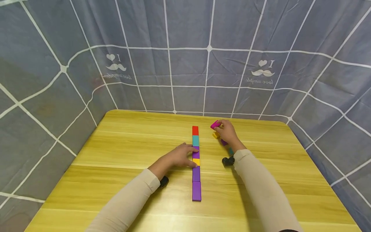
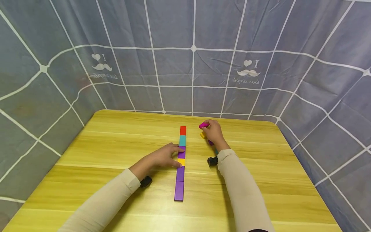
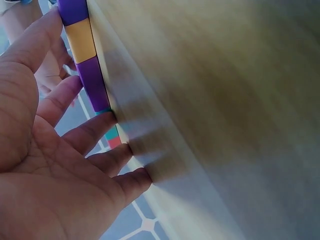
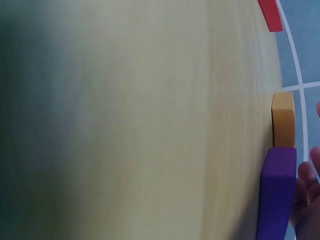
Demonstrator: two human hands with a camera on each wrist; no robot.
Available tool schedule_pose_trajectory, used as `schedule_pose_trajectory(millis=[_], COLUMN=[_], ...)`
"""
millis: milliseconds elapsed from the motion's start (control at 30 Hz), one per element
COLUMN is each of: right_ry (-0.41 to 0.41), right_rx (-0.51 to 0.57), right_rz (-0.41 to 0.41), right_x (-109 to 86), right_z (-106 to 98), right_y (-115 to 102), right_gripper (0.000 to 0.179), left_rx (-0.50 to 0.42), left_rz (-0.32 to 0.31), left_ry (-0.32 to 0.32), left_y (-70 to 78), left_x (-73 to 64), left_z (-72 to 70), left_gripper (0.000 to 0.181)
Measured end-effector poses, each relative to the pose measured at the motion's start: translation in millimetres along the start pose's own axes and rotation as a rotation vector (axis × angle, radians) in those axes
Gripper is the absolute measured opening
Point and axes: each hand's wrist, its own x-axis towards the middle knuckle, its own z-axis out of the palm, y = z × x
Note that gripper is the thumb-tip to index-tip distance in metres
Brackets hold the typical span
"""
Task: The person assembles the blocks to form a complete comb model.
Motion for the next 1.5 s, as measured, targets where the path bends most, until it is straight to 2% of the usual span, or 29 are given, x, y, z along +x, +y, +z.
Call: schedule_pose_trajectory(millis=[267, 600, 1000, 1500], right_ry=[-0.007, 0.008, 0.006, -0.025], right_rx=[0.054, -0.069, -0.122, -0.127], right_rz=[0.092, 0.062, 0.075, 0.028], right_x=[6.3, 9.2, 8.0, 11.0], right_z=[3, 6, 6, 6], right_y=[8, 7, 3, 11], right_gripper=[0.045, 0.05, 0.052, 0.05], left_rx=[-0.001, 0.008, 0.009, 0.013], left_rz=[-0.01, -0.013, -0.018, -0.02], left_ry=[-0.003, -0.005, -0.004, -0.001], left_y=[0.3, -2.0, -1.0, -1.7], left_x=[1.0, 2.4, 1.9, 2.9], left_z=[-0.7, 0.1, 1.3, 1.8], left_gripper=[0.062, 0.063, 0.063, 0.064])
